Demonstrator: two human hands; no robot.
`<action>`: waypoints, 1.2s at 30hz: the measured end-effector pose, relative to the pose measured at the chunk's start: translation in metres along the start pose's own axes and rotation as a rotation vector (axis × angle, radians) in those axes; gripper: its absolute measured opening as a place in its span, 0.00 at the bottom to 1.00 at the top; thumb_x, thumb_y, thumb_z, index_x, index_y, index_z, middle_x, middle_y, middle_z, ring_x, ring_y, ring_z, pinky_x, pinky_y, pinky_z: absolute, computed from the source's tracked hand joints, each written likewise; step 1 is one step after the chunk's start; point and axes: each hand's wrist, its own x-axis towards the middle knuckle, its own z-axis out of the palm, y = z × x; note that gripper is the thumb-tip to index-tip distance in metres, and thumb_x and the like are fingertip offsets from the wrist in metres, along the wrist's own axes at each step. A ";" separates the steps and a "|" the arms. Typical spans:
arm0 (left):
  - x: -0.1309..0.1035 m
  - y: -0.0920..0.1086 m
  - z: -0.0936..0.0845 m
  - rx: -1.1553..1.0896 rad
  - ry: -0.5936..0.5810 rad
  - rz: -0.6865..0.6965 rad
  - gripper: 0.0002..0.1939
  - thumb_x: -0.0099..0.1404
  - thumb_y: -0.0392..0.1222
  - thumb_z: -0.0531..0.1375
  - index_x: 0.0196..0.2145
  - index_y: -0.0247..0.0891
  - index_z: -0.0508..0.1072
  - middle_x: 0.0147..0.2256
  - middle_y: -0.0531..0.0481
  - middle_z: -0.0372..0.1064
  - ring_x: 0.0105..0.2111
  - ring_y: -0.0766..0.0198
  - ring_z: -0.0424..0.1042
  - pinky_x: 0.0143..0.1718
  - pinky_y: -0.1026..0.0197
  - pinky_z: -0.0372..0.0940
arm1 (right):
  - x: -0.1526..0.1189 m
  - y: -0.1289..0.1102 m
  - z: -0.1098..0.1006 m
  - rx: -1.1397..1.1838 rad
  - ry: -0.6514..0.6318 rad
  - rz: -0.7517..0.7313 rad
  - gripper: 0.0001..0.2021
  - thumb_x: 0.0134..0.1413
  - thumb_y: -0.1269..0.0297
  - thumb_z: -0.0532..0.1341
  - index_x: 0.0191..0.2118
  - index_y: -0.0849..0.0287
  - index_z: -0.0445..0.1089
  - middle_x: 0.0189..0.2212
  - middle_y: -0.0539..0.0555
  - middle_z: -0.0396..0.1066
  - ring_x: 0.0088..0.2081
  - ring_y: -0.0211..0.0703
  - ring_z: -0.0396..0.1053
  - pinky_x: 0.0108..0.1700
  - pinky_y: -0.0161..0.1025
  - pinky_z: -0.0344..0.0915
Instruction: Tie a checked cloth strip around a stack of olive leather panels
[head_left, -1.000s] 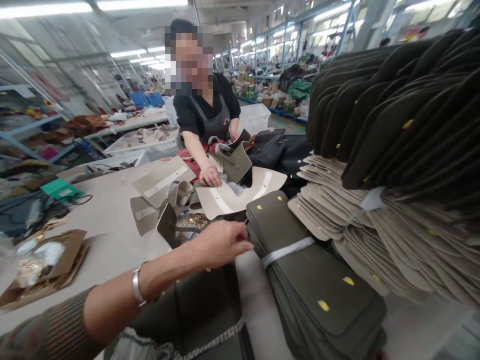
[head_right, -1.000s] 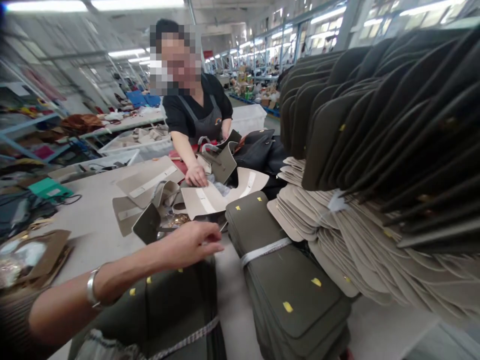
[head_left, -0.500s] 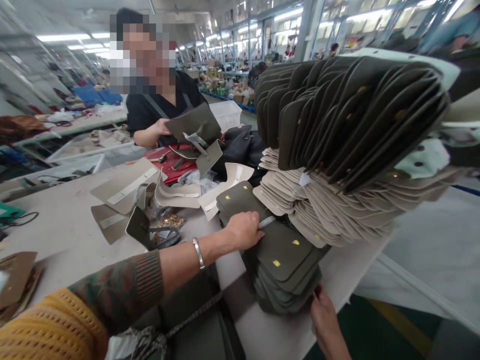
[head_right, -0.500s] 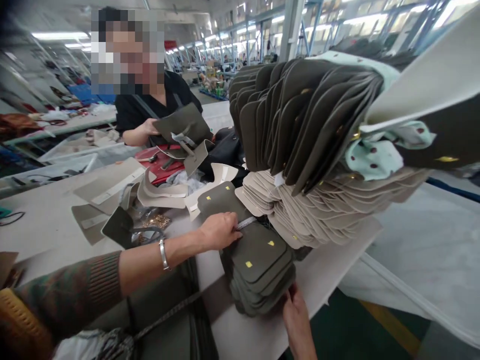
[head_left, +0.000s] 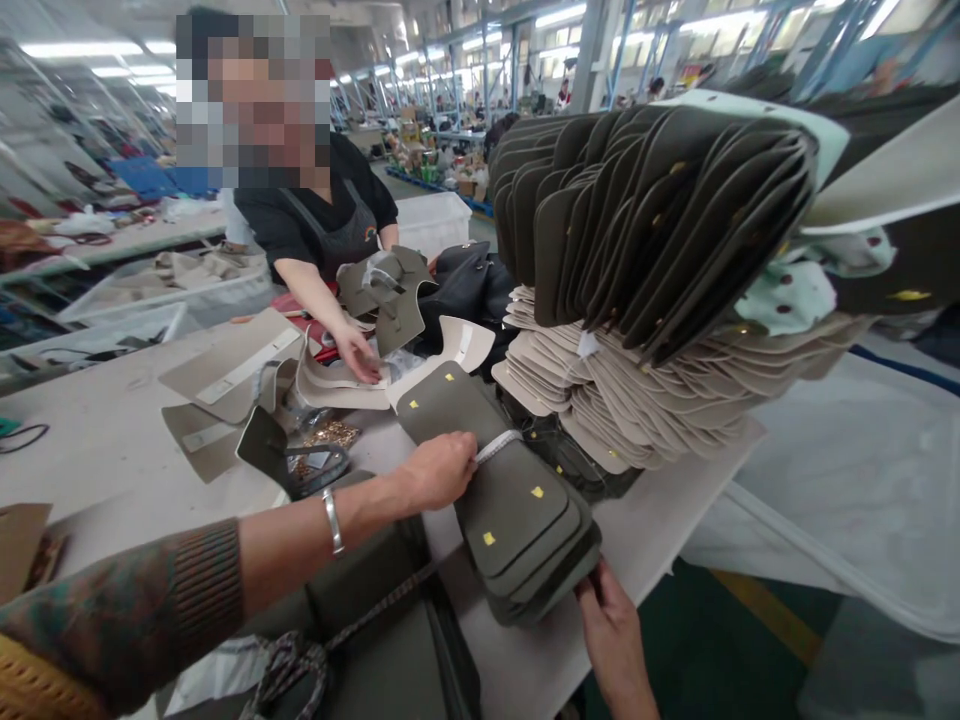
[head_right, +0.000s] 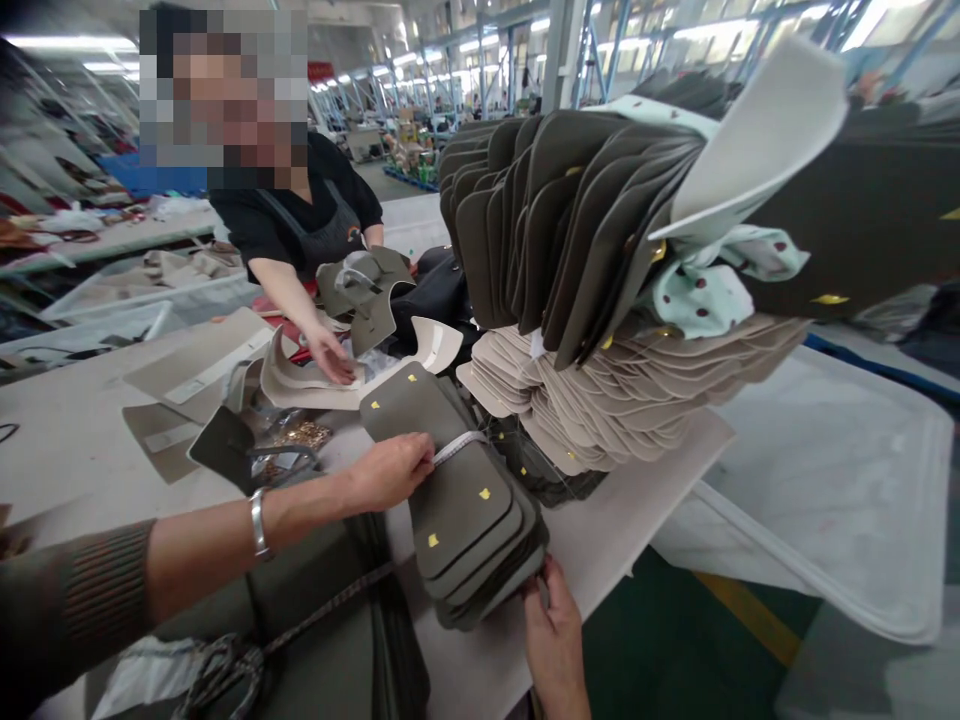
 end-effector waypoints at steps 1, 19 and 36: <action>-0.006 -0.002 0.003 -0.016 0.023 -0.016 0.08 0.64 0.43 0.55 0.39 0.38 0.66 0.37 0.46 0.71 0.37 0.57 0.71 0.37 0.59 0.63 | -0.005 0.002 -0.001 -0.014 -0.023 -0.020 0.25 0.51 0.49 0.61 0.51 0.57 0.72 0.53 0.57 0.70 0.56 0.55 0.64 0.60 0.48 0.58; -0.024 0.008 0.010 -0.009 0.056 -0.116 0.08 0.67 0.45 0.50 0.39 0.40 0.64 0.34 0.47 0.71 0.36 0.53 0.71 0.33 0.56 0.64 | 0.098 -0.039 -0.001 0.034 -0.386 0.127 0.30 0.37 0.39 0.65 0.41 0.58 0.76 0.47 0.59 0.75 0.53 0.59 0.67 0.59 0.53 0.58; -0.053 0.006 0.017 -0.158 0.126 -0.189 0.09 0.65 0.48 0.56 0.39 0.42 0.67 0.34 0.52 0.71 0.37 0.59 0.70 0.33 0.61 0.61 | 0.048 -0.030 0.012 0.386 -0.512 0.235 0.31 0.45 0.51 0.68 0.57 0.51 0.67 0.62 0.54 0.57 0.64 0.52 0.53 0.65 0.53 0.48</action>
